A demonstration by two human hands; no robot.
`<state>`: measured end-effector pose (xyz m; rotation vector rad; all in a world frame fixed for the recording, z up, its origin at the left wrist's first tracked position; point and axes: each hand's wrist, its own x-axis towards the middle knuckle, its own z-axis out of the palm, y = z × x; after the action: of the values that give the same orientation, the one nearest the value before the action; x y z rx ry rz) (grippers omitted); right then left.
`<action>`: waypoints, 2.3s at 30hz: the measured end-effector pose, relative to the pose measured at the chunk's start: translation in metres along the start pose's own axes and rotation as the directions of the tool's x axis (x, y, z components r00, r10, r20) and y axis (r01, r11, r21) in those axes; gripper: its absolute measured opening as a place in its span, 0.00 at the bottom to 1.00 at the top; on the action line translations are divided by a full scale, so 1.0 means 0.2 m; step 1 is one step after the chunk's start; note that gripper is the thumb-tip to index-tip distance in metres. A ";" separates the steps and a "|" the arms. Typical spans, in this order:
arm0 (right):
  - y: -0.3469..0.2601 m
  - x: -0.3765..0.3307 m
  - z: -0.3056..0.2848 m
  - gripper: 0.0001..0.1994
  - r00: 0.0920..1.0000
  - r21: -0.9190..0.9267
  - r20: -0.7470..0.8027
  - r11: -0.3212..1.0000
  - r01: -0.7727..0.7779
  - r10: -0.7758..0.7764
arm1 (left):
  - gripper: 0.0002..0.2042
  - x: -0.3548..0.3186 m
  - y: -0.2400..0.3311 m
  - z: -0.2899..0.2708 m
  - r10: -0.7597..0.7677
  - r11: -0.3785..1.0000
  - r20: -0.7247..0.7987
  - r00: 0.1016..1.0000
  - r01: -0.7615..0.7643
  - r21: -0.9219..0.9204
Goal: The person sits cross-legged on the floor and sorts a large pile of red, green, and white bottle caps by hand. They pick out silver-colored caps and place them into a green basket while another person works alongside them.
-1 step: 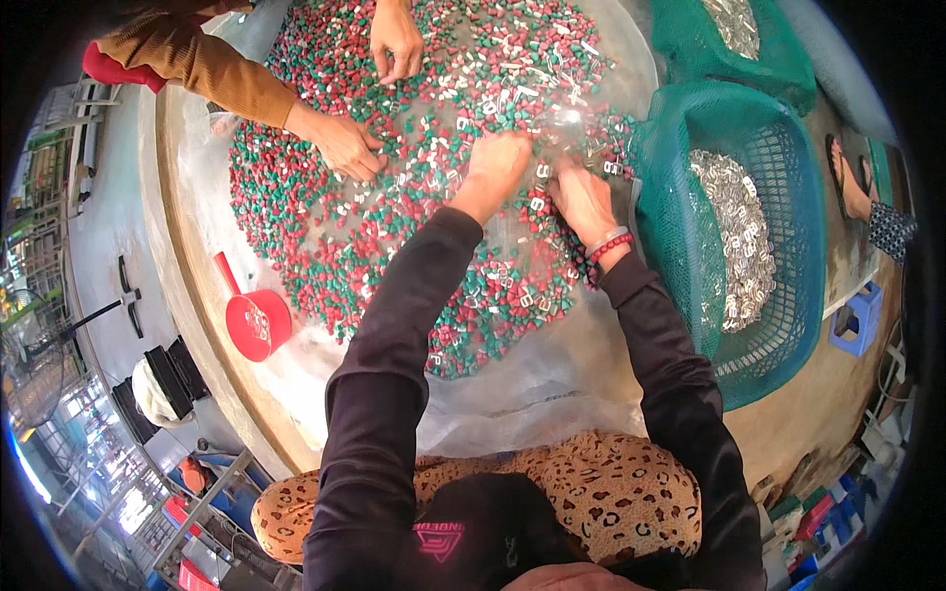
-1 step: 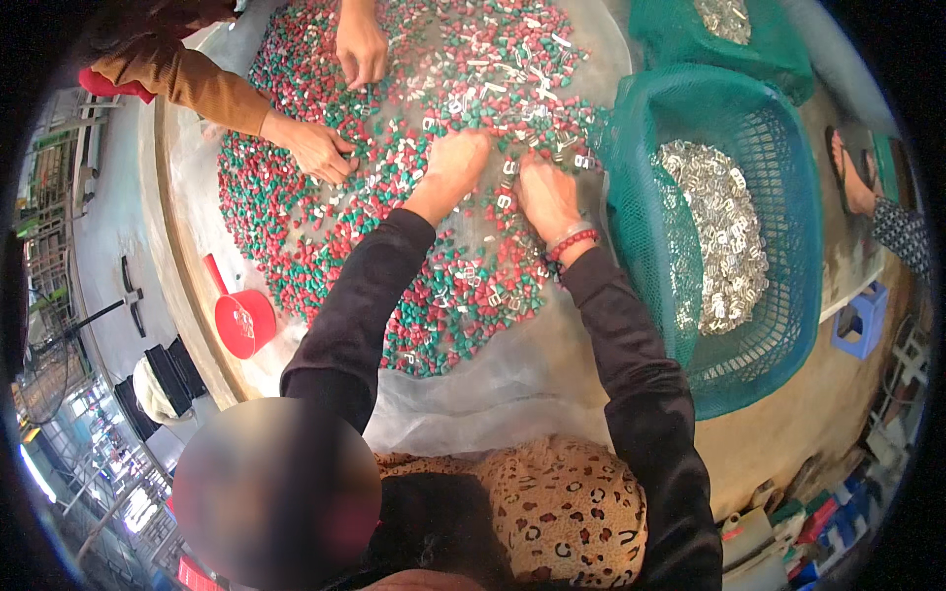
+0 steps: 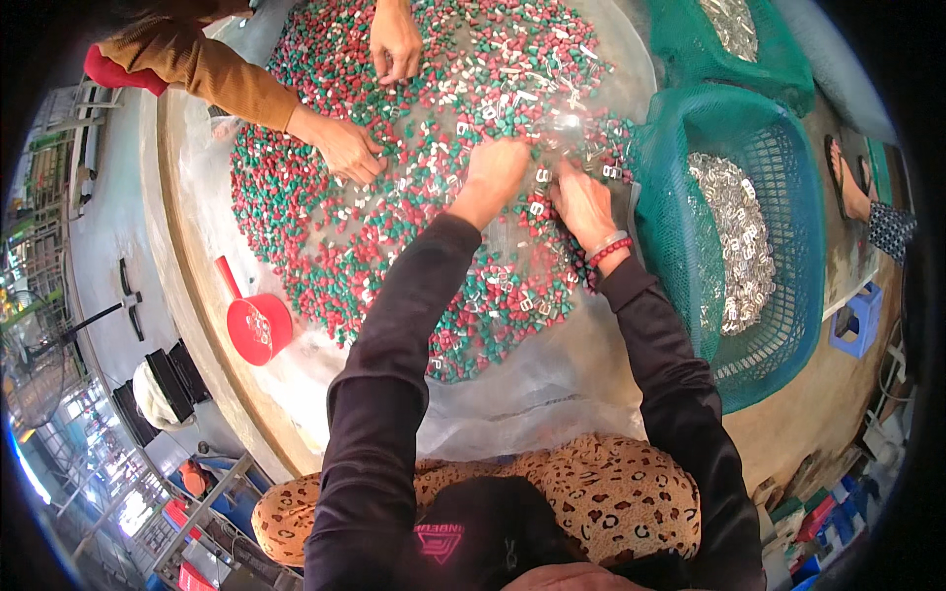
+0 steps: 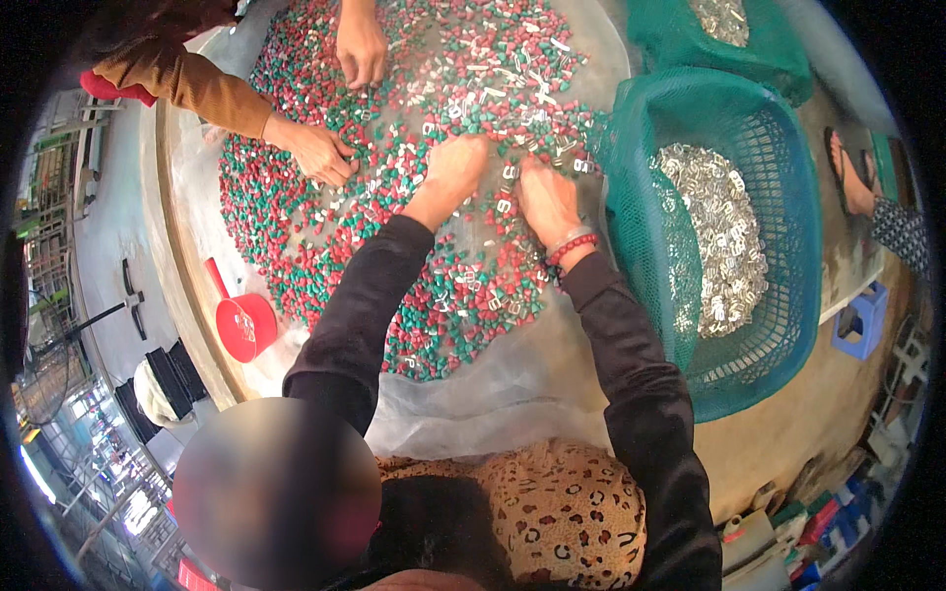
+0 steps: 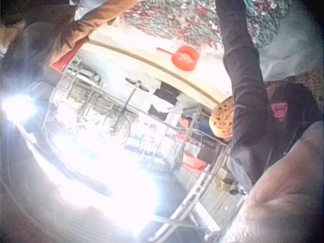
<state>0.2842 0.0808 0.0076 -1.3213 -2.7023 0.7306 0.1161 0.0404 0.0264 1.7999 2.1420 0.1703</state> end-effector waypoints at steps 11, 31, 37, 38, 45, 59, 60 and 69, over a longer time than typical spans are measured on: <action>0.01 0.06 -0.04 0.07 0.997 0.010 0.051 0.999 0.052 -0.053 | 0.06 -0.09 -0.09 -0.12 -0.174 -0.169 0.189 0.966 0.160 -0.972; 0.20 -0.02 -0.12 0.10 0.937 0.477 -0.216 0.867 -0.145 0.275 | 0.06 0.31 0.05 0.03 -0.088 0.993 0.000 0.996 0.088 -0.080; 0.23 0.10 -0.09 0.14 0.958 0.127 -0.191 0.973 -0.190 0.212 | 0.07 0.06 -0.11 -0.11 -0.318 0.635 0.077 0.945 0.273 -0.723; 0.23 0.11 -0.08 0.12 0.957 0.138 -0.223 0.977 -0.160 0.188 | 0.08 -0.01 -0.12 -0.13 -0.307 0.439 0.050 0.950 0.188 -0.879; 0.22 0.14 -0.08 0.06 0.947 0.119 -0.207 0.967 -0.225 0.246 | 0.09 -0.27 -0.14 -0.29 0.002 -0.587 0.187 0.982 0.153 -0.795; 0.08 -0.12 -0.34 0.11 0.957 0.777 0.234 -0.558 -0.290 -0.171 | 0.11 -0.11 0.00 -0.23 0.280 -0.820 -0.001 0.960 0.239 -0.519; 0.08 -0.11 -0.33 0.11 0.953 0.794 0.271 -0.528 -0.300 -0.134 | 0.11 -0.09 0.01 -0.23 0.218 -0.728 0.067 0.974 0.208 -0.653; 0.10 -0.10 -0.20 0.19 0.861 0.806 0.503 -0.396 -0.439 0.069 | 0.14 0.21 -0.04 -0.09 -0.057 0.650 -0.042 0.997 0.005 -0.760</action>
<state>0.3224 0.0917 0.0385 -1.0913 -0.5076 2.4650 0.0973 0.0814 0.0327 1.2407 1.7114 0.9784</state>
